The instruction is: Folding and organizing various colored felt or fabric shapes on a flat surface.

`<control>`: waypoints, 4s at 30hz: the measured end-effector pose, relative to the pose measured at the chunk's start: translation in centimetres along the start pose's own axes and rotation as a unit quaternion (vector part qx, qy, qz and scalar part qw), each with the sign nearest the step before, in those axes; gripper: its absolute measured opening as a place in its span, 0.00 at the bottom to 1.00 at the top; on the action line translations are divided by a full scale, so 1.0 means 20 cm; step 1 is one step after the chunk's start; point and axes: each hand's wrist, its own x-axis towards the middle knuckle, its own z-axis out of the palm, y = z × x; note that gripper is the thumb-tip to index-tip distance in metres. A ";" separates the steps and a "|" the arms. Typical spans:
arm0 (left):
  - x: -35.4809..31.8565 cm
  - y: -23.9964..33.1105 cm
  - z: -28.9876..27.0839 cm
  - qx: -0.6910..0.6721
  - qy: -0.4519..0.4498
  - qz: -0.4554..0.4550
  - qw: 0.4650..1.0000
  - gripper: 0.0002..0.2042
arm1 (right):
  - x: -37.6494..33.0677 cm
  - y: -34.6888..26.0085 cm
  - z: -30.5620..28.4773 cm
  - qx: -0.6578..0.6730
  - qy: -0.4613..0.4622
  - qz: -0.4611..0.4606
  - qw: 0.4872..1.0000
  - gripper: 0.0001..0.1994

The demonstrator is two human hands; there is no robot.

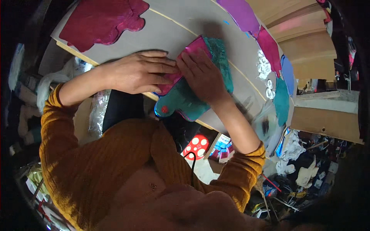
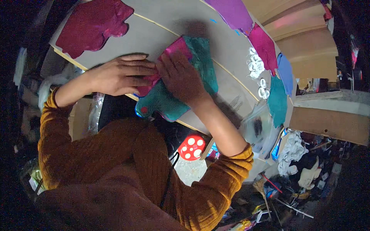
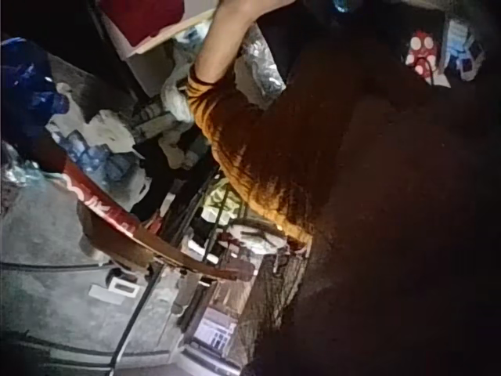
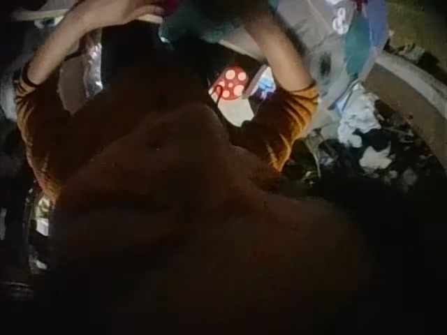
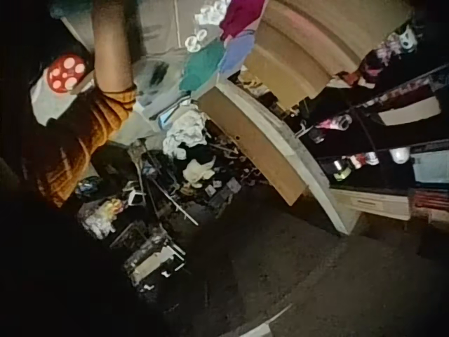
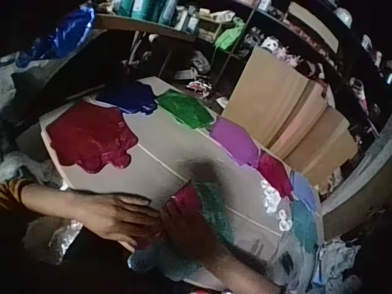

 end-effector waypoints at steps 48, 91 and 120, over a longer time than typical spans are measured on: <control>0.25 -0.35 0.07 0.040 -0.072 -0.050 0.995 0.31 | -0.06 -0.10 -0.20 0.120 -0.098 0.139 0.978 0.34; 0.33 -0.35 0.03 0.071 -0.120 0.026 0.990 0.23 | 0.01 -0.68 -0.09 0.090 -0.023 0.186 0.978 0.28; 0.31 -0.14 0.09 0.128 -0.051 -0.066 0.988 0.23 | -0.34 0.36 -0.26 0.168 -0.162 0.448 0.863 0.21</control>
